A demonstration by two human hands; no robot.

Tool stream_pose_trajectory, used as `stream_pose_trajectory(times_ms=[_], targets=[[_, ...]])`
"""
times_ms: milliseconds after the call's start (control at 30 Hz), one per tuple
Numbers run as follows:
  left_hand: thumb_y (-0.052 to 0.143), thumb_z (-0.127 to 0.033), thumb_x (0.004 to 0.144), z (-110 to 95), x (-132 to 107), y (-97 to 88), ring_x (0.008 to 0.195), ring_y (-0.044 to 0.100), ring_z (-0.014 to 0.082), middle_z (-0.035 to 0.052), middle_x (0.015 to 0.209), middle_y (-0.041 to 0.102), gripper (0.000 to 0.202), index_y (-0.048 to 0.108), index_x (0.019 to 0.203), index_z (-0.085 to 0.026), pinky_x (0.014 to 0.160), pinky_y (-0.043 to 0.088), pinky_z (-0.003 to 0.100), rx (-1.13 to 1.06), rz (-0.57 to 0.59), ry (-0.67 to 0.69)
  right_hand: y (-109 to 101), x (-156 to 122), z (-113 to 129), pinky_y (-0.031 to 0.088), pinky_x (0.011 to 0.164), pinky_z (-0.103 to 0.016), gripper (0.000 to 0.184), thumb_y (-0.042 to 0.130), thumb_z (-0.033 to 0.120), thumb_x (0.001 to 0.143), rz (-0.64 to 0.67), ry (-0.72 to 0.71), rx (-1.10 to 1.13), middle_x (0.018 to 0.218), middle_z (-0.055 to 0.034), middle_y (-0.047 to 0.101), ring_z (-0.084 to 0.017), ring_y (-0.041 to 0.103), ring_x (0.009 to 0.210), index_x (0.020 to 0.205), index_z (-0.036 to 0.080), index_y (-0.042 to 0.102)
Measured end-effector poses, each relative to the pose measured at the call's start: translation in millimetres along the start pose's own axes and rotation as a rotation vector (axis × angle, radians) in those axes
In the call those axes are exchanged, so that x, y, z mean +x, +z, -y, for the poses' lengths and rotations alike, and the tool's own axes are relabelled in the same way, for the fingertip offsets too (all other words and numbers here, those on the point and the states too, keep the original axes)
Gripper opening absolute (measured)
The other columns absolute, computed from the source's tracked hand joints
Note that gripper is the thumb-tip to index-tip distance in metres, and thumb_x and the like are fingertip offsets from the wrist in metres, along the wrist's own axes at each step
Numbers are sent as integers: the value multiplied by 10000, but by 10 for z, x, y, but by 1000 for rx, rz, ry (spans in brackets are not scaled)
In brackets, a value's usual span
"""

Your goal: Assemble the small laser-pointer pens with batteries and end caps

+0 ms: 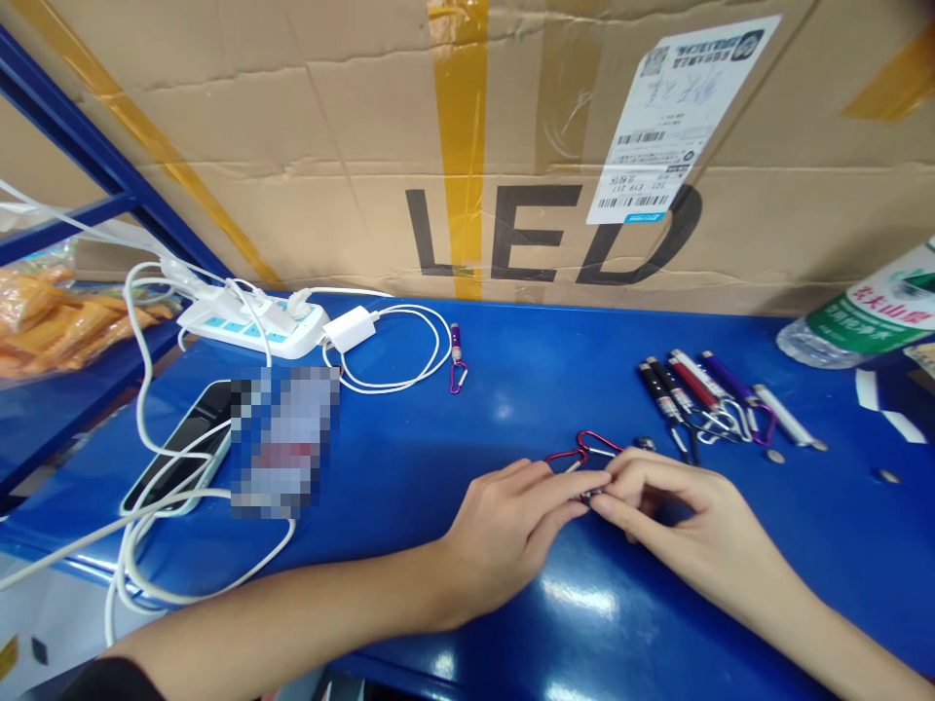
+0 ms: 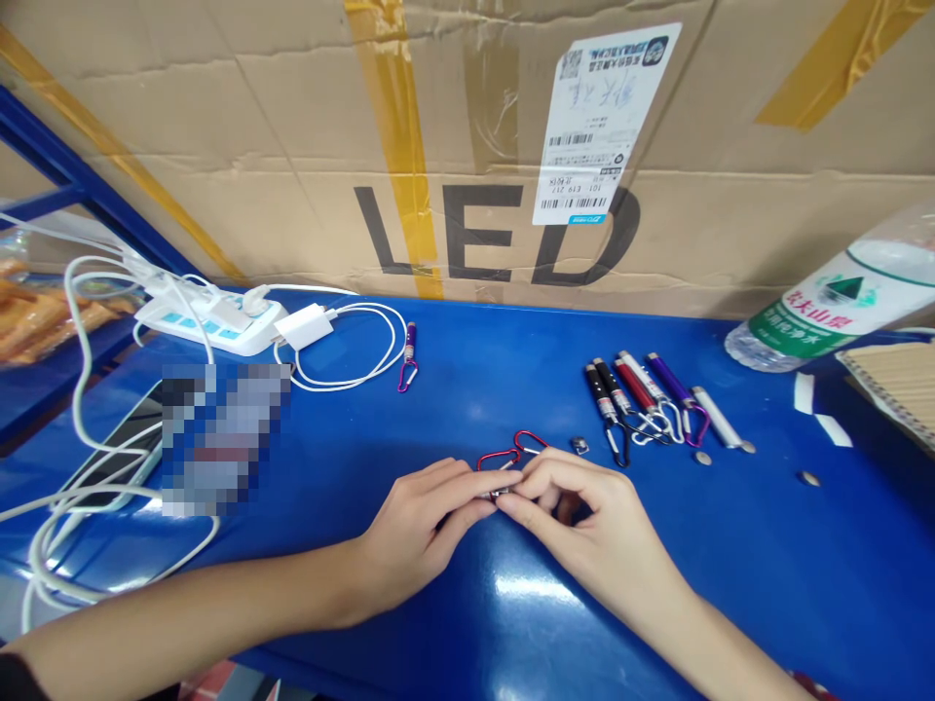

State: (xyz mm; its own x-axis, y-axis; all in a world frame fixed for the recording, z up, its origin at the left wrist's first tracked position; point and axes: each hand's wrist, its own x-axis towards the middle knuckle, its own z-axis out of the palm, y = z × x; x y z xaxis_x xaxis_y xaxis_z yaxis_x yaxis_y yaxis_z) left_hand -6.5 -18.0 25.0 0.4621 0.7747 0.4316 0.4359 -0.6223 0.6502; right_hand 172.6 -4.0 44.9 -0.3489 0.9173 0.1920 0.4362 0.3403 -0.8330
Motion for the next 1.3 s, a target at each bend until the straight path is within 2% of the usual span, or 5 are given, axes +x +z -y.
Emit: stream_pose_trajectory(times_ms=[200,600,733,867,1300], targets=[[387,-219,954,-9,-2,8,711,597,149,38,853,692,242,604,1032,-147,700,507,283,-28,0,-54,1,-18,-24,421,413,-196,280,586,332,809,62,25,-21,576,7,565,-91,487,468,569,191,565],[392,-181,934,-24,-9,9,725,610,162,33,862,690,212,601,969,-163,686,496,280,-16,50,-120,13,-19,-8,421,390,-197,270,607,327,800,7,-67,-114,522,19,568,-91,494,429,568,197,564],[359,-181,933,-28,7,-3,673,597,152,32,790,667,253,609,970,-164,639,495,264,-9,40,-162,11,-35,-22,454,386,-197,145,678,334,742,-106,-69,-111,602,8,610,-84,507,416,744,198,626],[349,-176,927,-22,25,-7,629,576,139,22,736,643,264,606,985,-167,626,493,255,-46,36,-179,-3,-32,-33,490,420,-211,150,654,298,774,-96,-139,-62,724,-29,662,-91,545,472,888,207,687],[372,-168,929,-10,11,-3,715,575,153,18,782,619,212,573,996,-175,670,473,262,-107,118,-190,-60,9,-26,499,473,-216,94,676,199,764,-64,-280,-30,688,-25,644,-106,597,547,675,186,704]])
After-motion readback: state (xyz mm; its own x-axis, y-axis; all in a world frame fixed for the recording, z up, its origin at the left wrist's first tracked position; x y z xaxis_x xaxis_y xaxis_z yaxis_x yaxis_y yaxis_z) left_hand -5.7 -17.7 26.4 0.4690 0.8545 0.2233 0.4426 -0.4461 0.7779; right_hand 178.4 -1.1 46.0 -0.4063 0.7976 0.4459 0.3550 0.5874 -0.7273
